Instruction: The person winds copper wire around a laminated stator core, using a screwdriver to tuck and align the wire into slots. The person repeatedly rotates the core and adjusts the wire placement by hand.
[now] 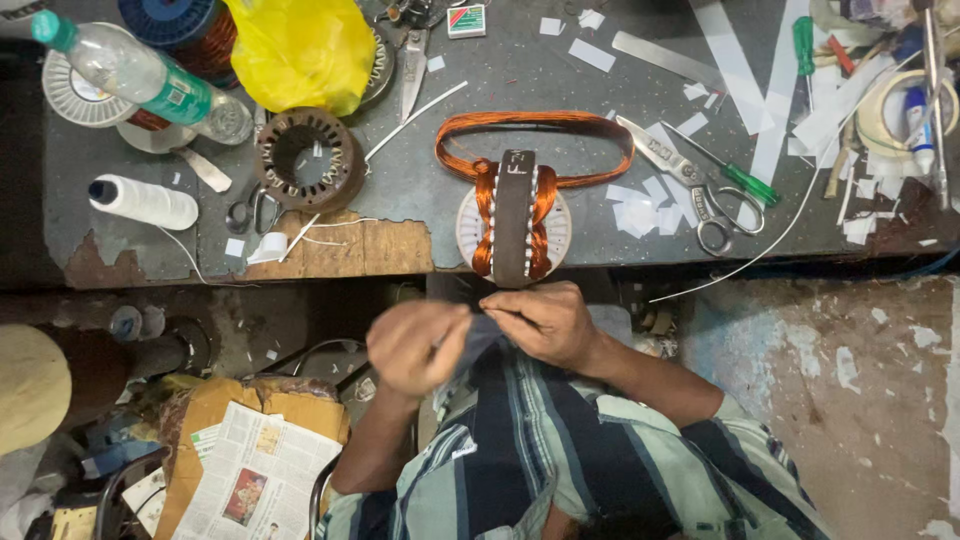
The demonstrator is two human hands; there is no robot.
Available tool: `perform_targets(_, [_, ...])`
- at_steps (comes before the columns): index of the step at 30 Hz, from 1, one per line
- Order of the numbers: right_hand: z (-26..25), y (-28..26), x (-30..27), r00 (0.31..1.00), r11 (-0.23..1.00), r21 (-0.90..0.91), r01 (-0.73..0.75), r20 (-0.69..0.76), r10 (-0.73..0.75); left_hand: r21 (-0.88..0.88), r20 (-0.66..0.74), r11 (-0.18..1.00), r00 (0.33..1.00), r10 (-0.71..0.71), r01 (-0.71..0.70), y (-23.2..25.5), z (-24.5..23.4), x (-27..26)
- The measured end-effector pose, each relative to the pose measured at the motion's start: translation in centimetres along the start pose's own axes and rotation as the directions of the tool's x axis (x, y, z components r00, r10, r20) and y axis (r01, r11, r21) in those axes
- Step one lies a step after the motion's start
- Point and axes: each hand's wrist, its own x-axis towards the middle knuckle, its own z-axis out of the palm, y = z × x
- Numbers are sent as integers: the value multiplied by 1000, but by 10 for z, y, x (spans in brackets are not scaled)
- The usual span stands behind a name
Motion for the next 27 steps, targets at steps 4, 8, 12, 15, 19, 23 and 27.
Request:
perform_targets(4, [5, 4, -6, 988, 982, 109, -154, 30, 152, 118, -29, 948, 953, 300, -295, 0, 19, -13])
perform_targets(8, [8, 14, -12, 994, 988, 115, -106, 25, 104, -127, -93, 992, 996, -18, 6, -4, 32, -26])
perform_targets(12, [8, 21, -14, 1000, 997, 82, 2, 2, -2, -356, 57, 846, 913, -404, 397, -15, 34, -46])
perform_targets(15, [10, 18, -12, 1000, 997, 78, -5, -5, 5, -527, 229, 594, 775, -590, 608, -26, 35, -57])
perform_targets(19, [16, 5, -6, 997, 985, 161, -62, -32, 68, -718, 349, 248, 646, -679, 650, -30, 38, -63])
perform_targets(23, [16, 7, -9, 995, 984, 166, -59, -68, 71, -525, 282, 566, 758, -588, 635, -25, 31, -66])
perform_targets(27, [5, 25, -25, 998, 974, 226, -13, 56, 0, -336, 158, 787, 855, -493, 517, -20, 30, -60])
